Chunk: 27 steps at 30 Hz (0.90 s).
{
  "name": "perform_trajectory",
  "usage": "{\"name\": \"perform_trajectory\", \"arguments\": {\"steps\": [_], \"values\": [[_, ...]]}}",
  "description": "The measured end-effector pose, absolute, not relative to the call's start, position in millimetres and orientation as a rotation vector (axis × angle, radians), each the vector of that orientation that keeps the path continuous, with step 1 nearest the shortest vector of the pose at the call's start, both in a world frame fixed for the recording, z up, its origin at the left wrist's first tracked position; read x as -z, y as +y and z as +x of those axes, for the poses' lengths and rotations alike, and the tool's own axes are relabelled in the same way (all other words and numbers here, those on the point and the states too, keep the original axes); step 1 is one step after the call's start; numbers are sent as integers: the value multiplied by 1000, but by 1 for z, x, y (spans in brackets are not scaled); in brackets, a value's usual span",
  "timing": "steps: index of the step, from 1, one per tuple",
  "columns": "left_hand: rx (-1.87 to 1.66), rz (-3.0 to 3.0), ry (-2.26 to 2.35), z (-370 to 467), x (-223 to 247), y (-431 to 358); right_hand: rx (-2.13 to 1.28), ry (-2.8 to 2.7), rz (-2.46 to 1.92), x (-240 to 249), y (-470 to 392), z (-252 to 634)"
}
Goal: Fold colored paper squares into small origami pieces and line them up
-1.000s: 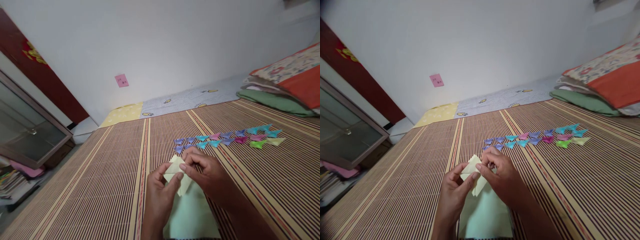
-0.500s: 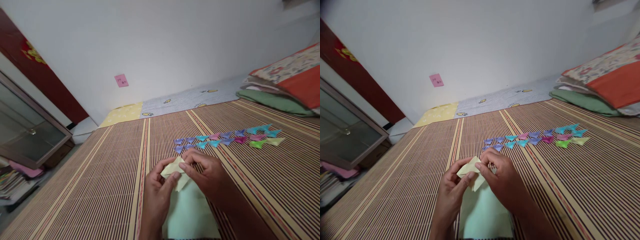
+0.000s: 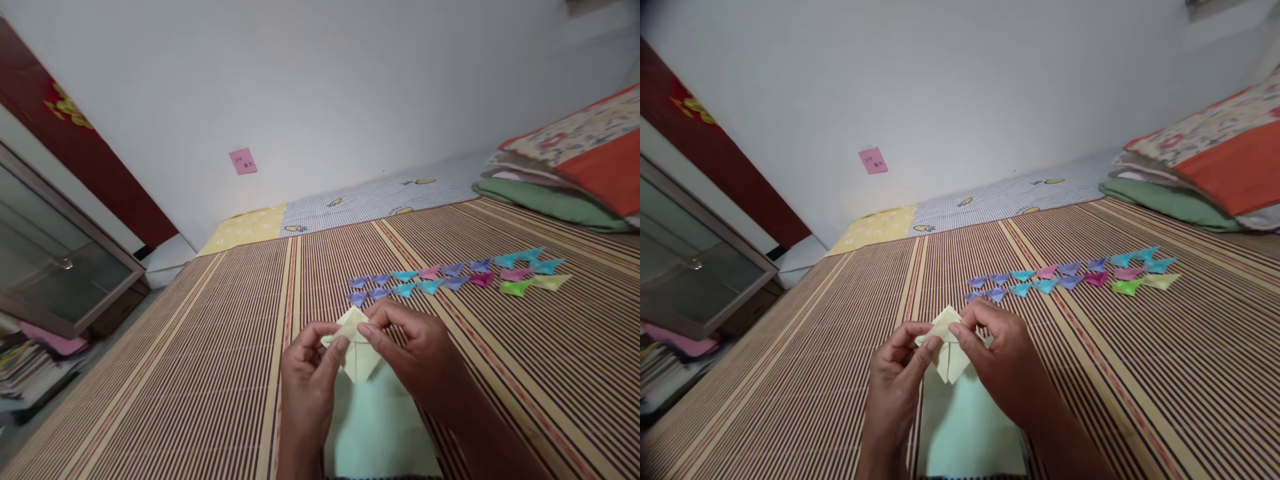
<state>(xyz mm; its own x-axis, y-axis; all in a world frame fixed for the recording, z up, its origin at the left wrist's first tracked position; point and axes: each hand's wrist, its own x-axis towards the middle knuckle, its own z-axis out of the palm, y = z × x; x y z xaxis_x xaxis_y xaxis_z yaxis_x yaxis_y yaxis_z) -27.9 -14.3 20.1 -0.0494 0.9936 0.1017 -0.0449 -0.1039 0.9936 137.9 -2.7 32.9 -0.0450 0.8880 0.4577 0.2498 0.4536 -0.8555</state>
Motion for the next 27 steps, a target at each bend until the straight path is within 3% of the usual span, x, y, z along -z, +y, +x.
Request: {"name": "perform_trajectory", "arguments": {"steps": [17,27], "values": [[-1286,1159,1112,-26,-23,-11,-670,-1640,-1074,-29,0,139],[-1260,1108,1036,-28,-25,-12,-886,-1705,-1006,-32,-2,140]]}}
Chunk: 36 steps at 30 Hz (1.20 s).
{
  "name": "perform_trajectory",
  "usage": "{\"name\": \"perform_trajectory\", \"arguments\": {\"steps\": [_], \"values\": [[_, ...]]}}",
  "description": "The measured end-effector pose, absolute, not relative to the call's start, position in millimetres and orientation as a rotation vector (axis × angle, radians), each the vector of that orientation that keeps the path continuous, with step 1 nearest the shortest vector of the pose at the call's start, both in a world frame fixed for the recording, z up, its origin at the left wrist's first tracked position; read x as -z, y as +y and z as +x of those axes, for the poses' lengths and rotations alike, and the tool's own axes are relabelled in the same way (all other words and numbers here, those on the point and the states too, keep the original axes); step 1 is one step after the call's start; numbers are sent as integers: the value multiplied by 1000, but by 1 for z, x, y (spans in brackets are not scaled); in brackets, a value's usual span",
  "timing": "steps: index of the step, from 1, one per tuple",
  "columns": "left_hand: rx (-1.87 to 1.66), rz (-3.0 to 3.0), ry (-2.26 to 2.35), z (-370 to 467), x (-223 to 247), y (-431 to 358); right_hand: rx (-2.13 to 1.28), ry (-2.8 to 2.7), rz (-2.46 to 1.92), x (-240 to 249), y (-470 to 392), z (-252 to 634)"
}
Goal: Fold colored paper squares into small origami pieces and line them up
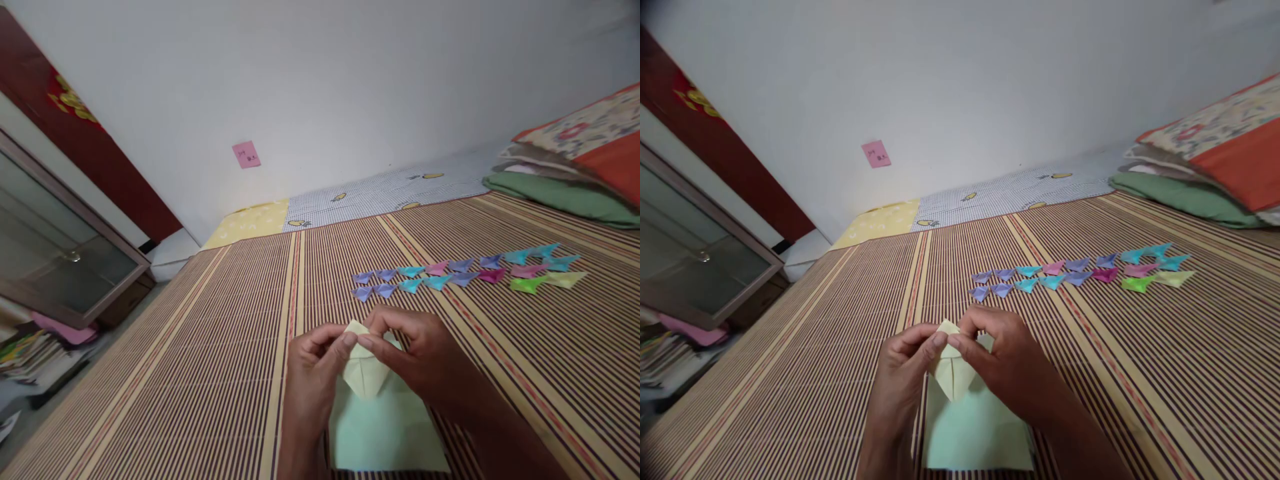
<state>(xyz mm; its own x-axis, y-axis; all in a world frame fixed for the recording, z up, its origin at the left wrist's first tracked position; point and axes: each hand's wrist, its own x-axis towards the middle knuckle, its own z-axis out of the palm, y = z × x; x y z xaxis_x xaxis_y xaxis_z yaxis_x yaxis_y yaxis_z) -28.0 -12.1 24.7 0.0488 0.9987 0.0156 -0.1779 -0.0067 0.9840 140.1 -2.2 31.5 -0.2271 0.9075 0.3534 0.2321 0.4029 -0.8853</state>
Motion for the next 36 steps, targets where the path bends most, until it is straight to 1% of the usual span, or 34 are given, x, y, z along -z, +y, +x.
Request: {"name": "perform_trajectory", "arguments": {"steps": [8,16,36], "values": [[-1303,1111,1061,-26,-27,-13,-917,-1709,-1009,-33,-4,141],[-1282,1188,1105,-27,-25,-12,-794,-1748,-1024,-29,-3,140],[-1191,1206,1106,-30,-25,-15,-888,-1793,-1017,-32,-3,144]]}}
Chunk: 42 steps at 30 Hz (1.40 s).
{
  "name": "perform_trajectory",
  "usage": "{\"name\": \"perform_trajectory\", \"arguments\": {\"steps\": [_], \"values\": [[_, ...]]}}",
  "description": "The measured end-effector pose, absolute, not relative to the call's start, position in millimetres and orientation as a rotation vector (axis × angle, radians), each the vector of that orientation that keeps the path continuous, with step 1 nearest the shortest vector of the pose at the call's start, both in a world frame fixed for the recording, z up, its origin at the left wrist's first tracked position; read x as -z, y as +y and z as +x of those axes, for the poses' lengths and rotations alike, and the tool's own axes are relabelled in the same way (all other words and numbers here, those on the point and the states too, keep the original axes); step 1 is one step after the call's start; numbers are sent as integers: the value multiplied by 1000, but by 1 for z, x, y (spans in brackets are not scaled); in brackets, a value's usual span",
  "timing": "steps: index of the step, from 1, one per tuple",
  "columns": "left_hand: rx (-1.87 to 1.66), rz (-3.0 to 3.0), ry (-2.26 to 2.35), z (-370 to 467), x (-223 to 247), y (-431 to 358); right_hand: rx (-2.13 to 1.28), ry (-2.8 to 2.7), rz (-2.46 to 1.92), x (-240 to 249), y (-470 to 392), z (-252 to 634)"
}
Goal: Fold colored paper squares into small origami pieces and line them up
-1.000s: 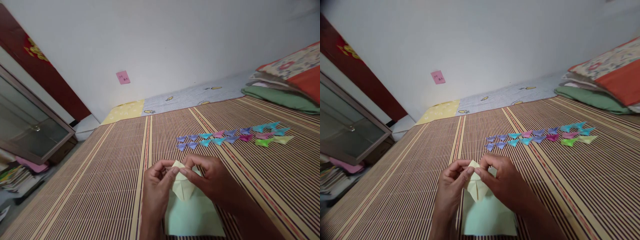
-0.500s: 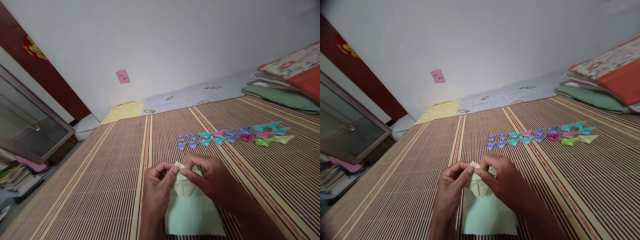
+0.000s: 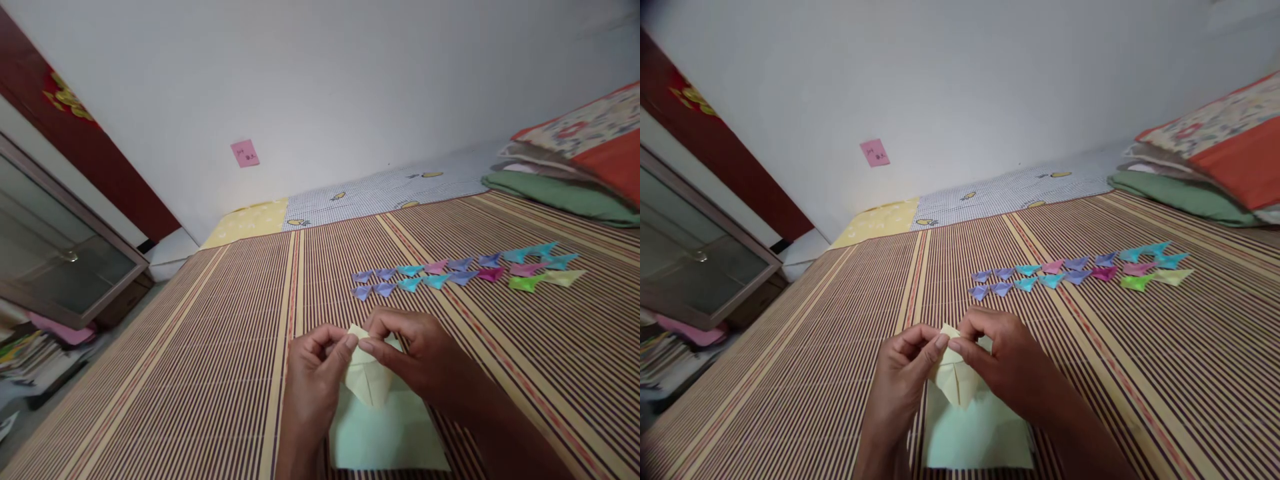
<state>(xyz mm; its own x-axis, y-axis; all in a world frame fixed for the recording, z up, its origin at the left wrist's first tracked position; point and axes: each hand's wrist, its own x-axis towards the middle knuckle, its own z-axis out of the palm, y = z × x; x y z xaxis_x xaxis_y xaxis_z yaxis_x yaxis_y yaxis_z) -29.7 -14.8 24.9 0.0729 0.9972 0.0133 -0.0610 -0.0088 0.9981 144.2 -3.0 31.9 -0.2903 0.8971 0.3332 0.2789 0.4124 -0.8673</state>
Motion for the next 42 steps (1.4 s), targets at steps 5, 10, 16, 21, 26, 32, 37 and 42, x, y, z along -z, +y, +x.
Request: {"name": "perform_trajectory", "arguments": {"steps": [5,10,16,21,26,32,37,42], "values": [[-1194,1208,1125,-29,-25,-15,-907,-1770,-1033,-33,-3,143],[-1170,1224,1109,-30,-27,-14,-956,-1761,-1004,-35,-3,145],[-1186,1209,1103,-29,-27,-15,-983,-1748,-976,-34,-4,145],[-1210,1234,1125,-26,-28,-15,-1007,-1694,-982,-35,-3,144],[-1296,1128,1143,-24,-26,-13,-1189,-1506,-1000,-30,2,146],[-1313,1055,1097,-25,-24,-13,-1221,-1604,-1064,-29,2,143],[-1332,1027,1042,-25,-22,-15,-1173,-1616,-1115,-30,0,140],[-1354,1037,1042,-28,-19,-13,-1192,-1654,-1093,-29,0,146]]}}
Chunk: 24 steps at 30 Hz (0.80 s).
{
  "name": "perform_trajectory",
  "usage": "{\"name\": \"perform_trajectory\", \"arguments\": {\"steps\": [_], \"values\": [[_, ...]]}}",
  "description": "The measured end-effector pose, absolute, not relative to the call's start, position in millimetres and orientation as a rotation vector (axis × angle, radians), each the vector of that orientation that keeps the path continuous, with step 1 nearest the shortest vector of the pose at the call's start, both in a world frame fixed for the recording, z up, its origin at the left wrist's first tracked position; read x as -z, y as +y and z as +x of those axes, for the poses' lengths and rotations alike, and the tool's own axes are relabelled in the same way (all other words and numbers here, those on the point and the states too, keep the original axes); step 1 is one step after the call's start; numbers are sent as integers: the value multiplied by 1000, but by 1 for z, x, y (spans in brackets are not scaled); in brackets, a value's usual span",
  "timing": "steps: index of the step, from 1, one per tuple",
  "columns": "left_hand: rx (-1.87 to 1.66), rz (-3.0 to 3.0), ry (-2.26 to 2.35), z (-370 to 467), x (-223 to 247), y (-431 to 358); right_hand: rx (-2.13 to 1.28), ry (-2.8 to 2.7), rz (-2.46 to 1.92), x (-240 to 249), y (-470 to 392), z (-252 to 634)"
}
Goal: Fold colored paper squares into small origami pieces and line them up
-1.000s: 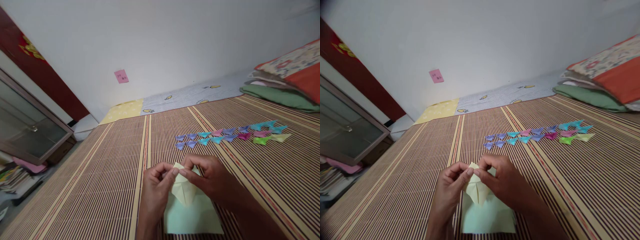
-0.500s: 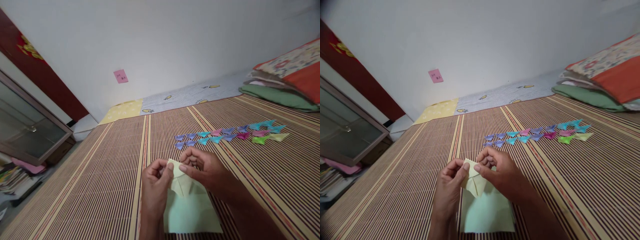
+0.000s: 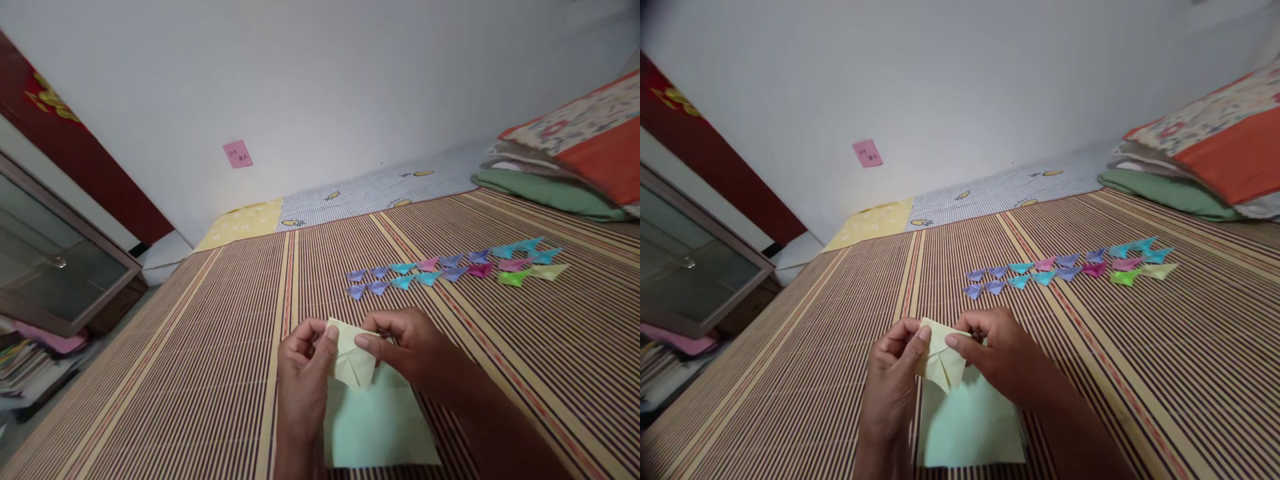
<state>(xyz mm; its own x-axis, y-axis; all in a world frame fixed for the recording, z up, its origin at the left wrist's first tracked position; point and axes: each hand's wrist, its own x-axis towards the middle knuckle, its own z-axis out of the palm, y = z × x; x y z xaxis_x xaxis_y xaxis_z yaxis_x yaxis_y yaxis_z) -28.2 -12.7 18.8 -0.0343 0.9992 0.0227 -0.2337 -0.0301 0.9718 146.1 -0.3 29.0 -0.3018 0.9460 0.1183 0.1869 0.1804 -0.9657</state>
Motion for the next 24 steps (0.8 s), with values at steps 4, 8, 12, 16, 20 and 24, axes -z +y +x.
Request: {"name": "perform_trajectory", "arguments": {"steps": [4,8,12,16,20,24], "values": [[-1354,1025,1028,-31,-17,-12,-1191,-1704,-1005,-29,1,154],[-1318,1040,1029,-31,-20,-14,-1235,-1785,-927,-31,3,160],[-1198,1183,1058,-27,-25,-15,-1173,-1695,-980,-32,3,154],[-1162,1295,1082,-23,-26,-15,-1089,-1625,-1013,-32,1,140],[-1157,1300,1107,-22,-25,-16,-928,-1610,-1047,-31,-1,134],[-1168,1271,1089,-19,-26,-17,-800,-1656,-1072,-31,-2,132]]}}
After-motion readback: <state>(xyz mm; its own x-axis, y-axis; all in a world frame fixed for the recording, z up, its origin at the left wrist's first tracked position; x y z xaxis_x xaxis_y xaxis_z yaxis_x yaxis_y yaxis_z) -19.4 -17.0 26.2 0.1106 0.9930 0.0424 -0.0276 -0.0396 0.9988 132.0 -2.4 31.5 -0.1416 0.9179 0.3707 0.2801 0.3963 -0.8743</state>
